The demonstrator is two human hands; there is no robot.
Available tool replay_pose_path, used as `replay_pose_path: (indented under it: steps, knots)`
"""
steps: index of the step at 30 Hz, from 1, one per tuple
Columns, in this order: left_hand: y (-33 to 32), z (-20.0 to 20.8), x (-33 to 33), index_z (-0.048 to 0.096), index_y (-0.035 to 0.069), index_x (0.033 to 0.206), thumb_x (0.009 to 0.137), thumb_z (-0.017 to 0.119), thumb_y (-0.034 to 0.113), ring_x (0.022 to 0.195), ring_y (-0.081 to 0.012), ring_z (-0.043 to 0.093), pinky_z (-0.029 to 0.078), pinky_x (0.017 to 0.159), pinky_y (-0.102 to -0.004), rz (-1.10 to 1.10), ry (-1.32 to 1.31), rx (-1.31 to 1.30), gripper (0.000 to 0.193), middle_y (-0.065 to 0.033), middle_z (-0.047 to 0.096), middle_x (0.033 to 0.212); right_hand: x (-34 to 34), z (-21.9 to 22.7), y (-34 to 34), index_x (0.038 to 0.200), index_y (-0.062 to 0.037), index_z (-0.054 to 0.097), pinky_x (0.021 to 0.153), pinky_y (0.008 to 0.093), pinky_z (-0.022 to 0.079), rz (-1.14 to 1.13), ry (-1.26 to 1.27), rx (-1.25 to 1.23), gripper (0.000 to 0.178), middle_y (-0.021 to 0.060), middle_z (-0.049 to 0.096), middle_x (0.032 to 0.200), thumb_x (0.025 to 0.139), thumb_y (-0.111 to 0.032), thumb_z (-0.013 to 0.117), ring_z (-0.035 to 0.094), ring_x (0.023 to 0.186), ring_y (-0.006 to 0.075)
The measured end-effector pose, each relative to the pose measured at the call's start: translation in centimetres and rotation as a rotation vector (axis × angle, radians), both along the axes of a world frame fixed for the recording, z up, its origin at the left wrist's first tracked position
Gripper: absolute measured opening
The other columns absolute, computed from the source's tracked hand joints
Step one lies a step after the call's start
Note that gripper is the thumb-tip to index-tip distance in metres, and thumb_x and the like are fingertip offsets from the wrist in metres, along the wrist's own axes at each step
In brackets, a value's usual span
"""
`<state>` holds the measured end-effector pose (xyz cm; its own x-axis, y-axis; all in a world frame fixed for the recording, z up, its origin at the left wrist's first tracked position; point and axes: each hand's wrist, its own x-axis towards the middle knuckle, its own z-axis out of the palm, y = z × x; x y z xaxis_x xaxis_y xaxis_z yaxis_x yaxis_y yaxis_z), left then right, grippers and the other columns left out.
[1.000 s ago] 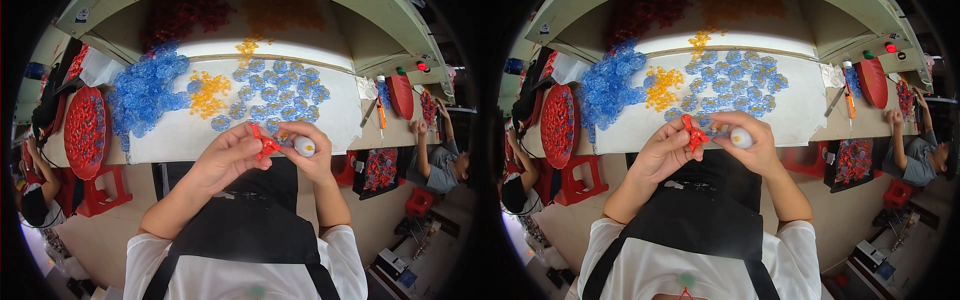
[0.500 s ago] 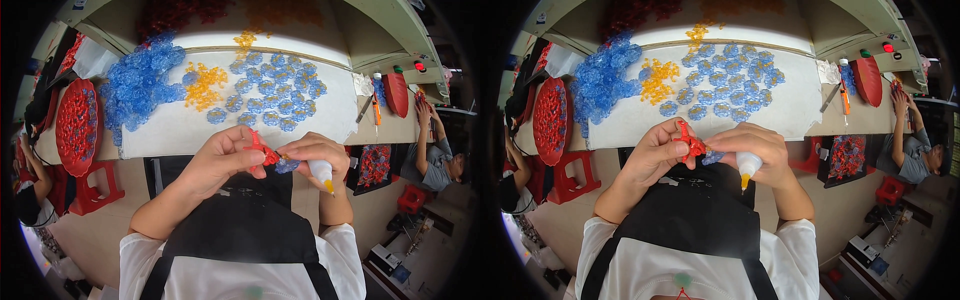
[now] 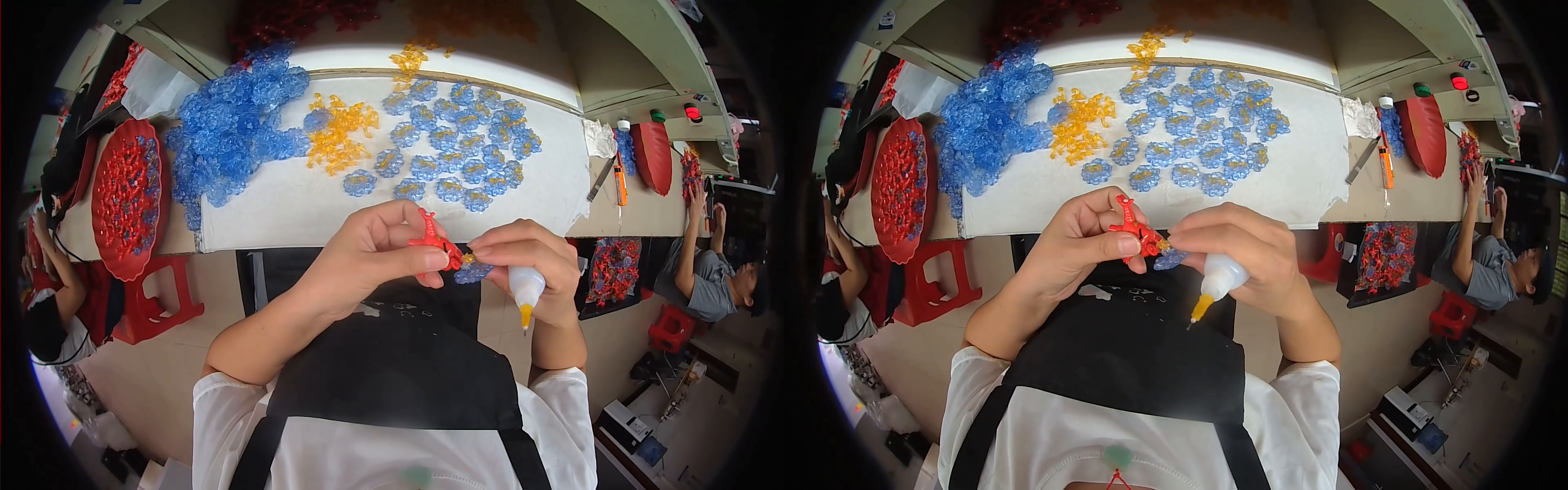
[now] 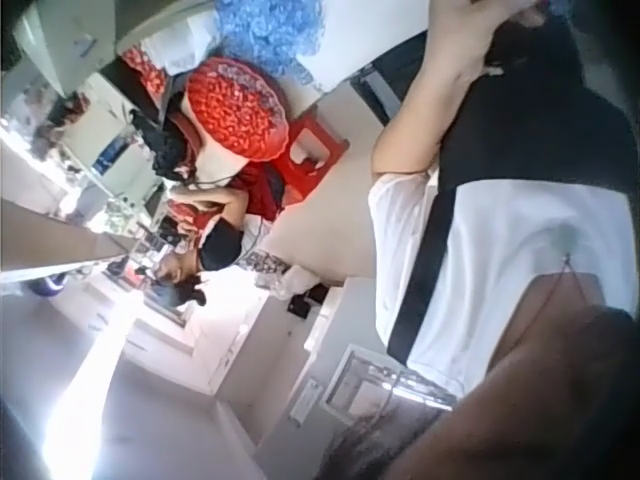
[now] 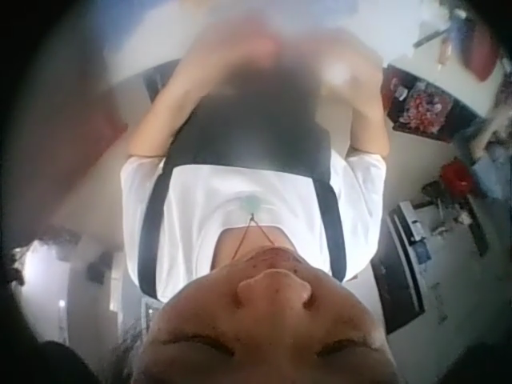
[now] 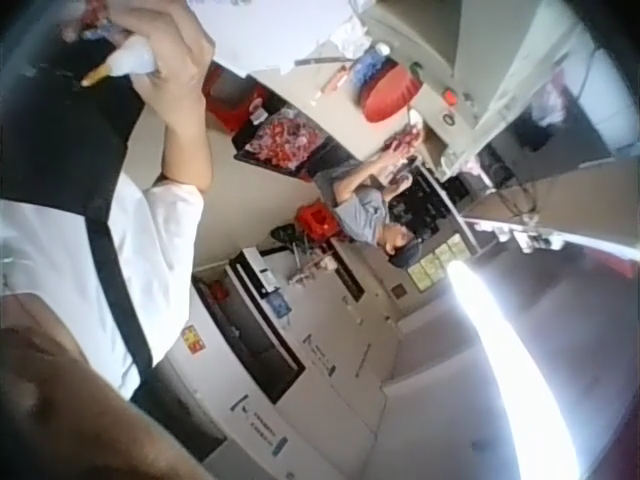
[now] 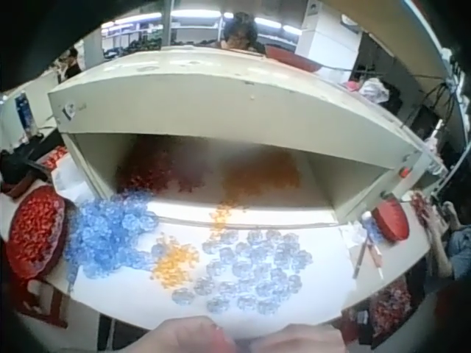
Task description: The person assembles toy figurines by applying glue from a squeeze bottle onto plastic figurine parts, attaching them to plastic bases, and placing the assembled pieces into a tray.
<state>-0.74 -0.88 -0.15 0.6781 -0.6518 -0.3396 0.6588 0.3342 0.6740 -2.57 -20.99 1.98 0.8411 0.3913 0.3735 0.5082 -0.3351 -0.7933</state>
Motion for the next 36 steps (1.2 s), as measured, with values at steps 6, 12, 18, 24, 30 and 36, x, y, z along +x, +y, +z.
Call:
replay_pose_path:
  steps: [6, 12, 18, 24, 30, 36]
  knots:
    - [0.2, 0.0, 0.2, 0.05, 0.004, 0.079, 0.077, 0.061, 0.008, 0.068, -0.0129, 0.058, 0.047, 0.061, -0.0232, -0.044, 0.042, 0.019, 0.012, -0.0075, 0.059, 0.085, 0.7, 0.6, -0.2, 0.083, -0.0013, 0.063, 0.055, 0.0263, 0.047, 0.089, -0.045, -0.037, 0.025, 0.0094, 0.058, 0.078, 0.058, 0.001, 0.069, 0.059, 0.066, 0.0191]
    - [0.3, 0.0, 0.5, 0.052, 0.003, 0.082, 0.077, 0.061, 0.013, 0.066, -0.0129, 0.058, 0.047, 0.061, -0.0229, -0.091, 0.073, 0.027, 0.014, -0.0081, 0.059, 0.082, 1.4, 0.8, -0.5, 0.083, -0.0017, 0.063, 0.054, 0.0261, 0.046, 0.18, -0.007, -0.036, 0.025, 0.009, 0.058, 0.078, 0.059, 0.001, 0.069, 0.058, 0.066, 0.0191]
    - [0.2, 0.2, 0.7, 0.051, 0.004, 0.081, 0.077, 0.062, 0.013, 0.064, -0.0116, 0.057, 0.047, 0.059, -0.0219, -0.119, 0.082, 0.039, 0.015, -0.0086, 0.06, 0.081, 1.6, 1.3, -0.5, 0.082, -0.0027, 0.063, 0.054, 0.0261, 0.046, 0.24, 0.013, -0.106, 0.024, 0.0082, 0.058, 0.078, 0.06, 0.002, 0.068, 0.058, 0.065, 0.0189]
    - [0.2, -0.1, 0.9, 0.051, 0.003, 0.083, 0.076, 0.063, 0.014, 0.066, -0.0122, 0.058, 0.048, 0.06, -0.022, -0.17, 0.091, 0.035, 0.017, -0.0086, 0.06, 0.081, 1.4, 1.5, -0.6, 0.082, -0.0032, 0.062, 0.053, 0.0271, 0.047, 0.25, 0.046, -0.127, 0.023, 0.0076, 0.057, 0.078, 0.06, 0.002, 0.066, 0.058, 0.064, 0.0197]
    - [-0.3, 0.1, 1.3, 0.053, 0.001, 0.088, 0.075, 0.064, 0.017, 0.071, -0.0149, 0.059, 0.049, 0.067, -0.0245, -0.259, 0.14, 0.06, 0.023, -0.0104, 0.06, 0.082, 1.7, 2.1, -1.1, 0.08, -0.0003, 0.063, 0.052, 0.0274, 0.047, 0.35, -0.005, -0.272, 0.021, 0.0095, 0.058, 0.076, 0.06, -0.004, 0.067, 0.058, 0.063, 0.0212]
    - [-0.5, 0.6, 1.6, 0.053, 0.001, 0.09, 0.075, 0.064, 0.014, 0.075, -0.0154, 0.06, 0.049, 0.07, -0.0253, -0.223, 0.169, 0.098, 0.023, -0.0105, 0.06, 0.084, 1.6, 2.2, -1.0, 0.08, -0.0017, 0.059, 0.055, 0.0285, 0.047, 0.267, 0.059, -0.282, 0.021, 0.0084, 0.056, 0.078, 0.061, 0.002, 0.064, 0.058, 0.066, 0.0213]
